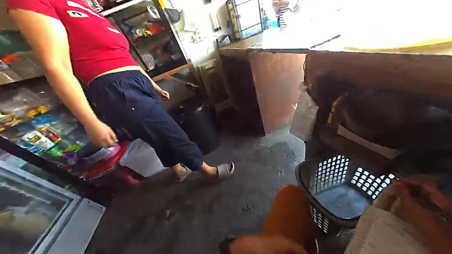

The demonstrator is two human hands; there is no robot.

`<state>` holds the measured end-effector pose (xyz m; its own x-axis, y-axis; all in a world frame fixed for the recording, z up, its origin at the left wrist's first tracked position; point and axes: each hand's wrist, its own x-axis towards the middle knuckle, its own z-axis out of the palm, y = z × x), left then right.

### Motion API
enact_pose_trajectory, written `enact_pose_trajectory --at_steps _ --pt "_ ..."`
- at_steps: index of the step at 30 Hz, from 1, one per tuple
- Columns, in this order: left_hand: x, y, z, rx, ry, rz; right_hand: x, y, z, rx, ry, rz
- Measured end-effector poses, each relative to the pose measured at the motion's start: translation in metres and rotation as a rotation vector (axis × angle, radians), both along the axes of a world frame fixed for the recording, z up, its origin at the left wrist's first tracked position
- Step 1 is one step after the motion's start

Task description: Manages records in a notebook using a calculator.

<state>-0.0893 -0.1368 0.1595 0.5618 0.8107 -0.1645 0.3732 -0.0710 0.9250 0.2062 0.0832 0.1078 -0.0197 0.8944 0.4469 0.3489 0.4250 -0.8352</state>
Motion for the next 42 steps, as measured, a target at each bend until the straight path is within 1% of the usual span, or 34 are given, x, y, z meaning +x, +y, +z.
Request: enact_pose_trajectory --at_steps 2,5,8,11,13,16,18,20,22,26,28,29,30,31,32,33,34,36,39,40,41,42 --pt "-0.005 0.007 0.054 0.158 -0.058 0.083 0.002 -0.002 0.0 -0.013 -0.001 -0.013" --pt "-0.008 0.015 0.129 0.53 -0.073 0.171 0.002 0.001 -0.006 0.004 0.013 -0.024" --pt "-0.004 0.015 0.182 0.911 -0.026 0.251 0.001 0.005 -0.009 0.061 0.013 -0.037" --pt "0.003 0.009 0.218 1.319 0.05 0.365 0.0 0.006 -0.009 0.081 0.014 -0.032" --pt "0.004 0.002 0.235 1.589 0.138 0.461 0.0 0.006 -0.009 0.085 0.023 -0.04" --pt "0.0 -0.013 0.25 1.957 0.34 0.657 0.0 0.006 -0.01 0.102 0.037 -0.051" --pt "-0.008 -0.025 0.252 2.093 0.54 0.799 -0.001 0.006 -0.009 0.119 0.038 -0.054" --pt "-0.015 -0.035 0.252 2.087 0.694 0.913 -0.001 0.005 -0.008 0.118 0.031 -0.052" --pt "-0.019 -0.039 0.249 2.044 0.782 0.988 -0.001 0.003 -0.005 0.096 0.031 -0.055" --pt "-0.031 -0.041 0.245 2.013 0.883 0.97 -0.001 0.003 -0.007 0.119 0.036 -0.065" --pt "-0.03 -0.042 0.242 1.986 0.87 0.967 -0.001 0.004 -0.008 0.126 0.033 -0.062" --pt "-0.023 -0.041 0.24 2.003 0.833 1.012 -0.001 0.004 -0.009 0.129 0.033 -0.064" --pt "-0.015 -0.036 0.244 2.065 0.787 1.054 -0.002 0.004 -0.009 0.136 0.032 -0.069" --pt "-0.011 -0.036 0.247 2.039 0.761 1.018 -0.002 0.005 -0.01 0.144 0.028 -0.076" --pt "-0.012 -0.038 0.245 2.032 0.762 1.028 -0.001 0.005 -0.01 0.15 0.029 -0.077" --pt "-0.019 -0.042 0.24 1.946 0.776 0.954 -0.001 0.005 -0.011 0.157 0.031 -0.076" --pt "-0.024 -0.042 0.24 1.914 0.777 0.887 0.0 0.006 -0.012 0.171 0.029 -0.078" --pt "-0.025 -0.034 0.236 1.935 0.719 0.861 0.001 0.006 -0.011 0.177 0.025 -0.069" --pt "-0.024 -0.033 0.234 1.876 0.673 0.705 -0.002 0.003 -0.001 0.17 0.007 -0.037" --pt "-0.022 -0.032 0.233 1.815 0.585 0.647 -0.007 -0.002 0.005 0.146 0.018 -0.005" --pt "-0.018 -0.03 0.231 1.7 0.46 0.545 -0.012 -0.009 0.011 0.086 0.051 0.04" --pt "-0.015 -0.021 0.224 1.541 0.297 0.411 -0.016 -0.014 0.013 0.025 0.102 0.073"
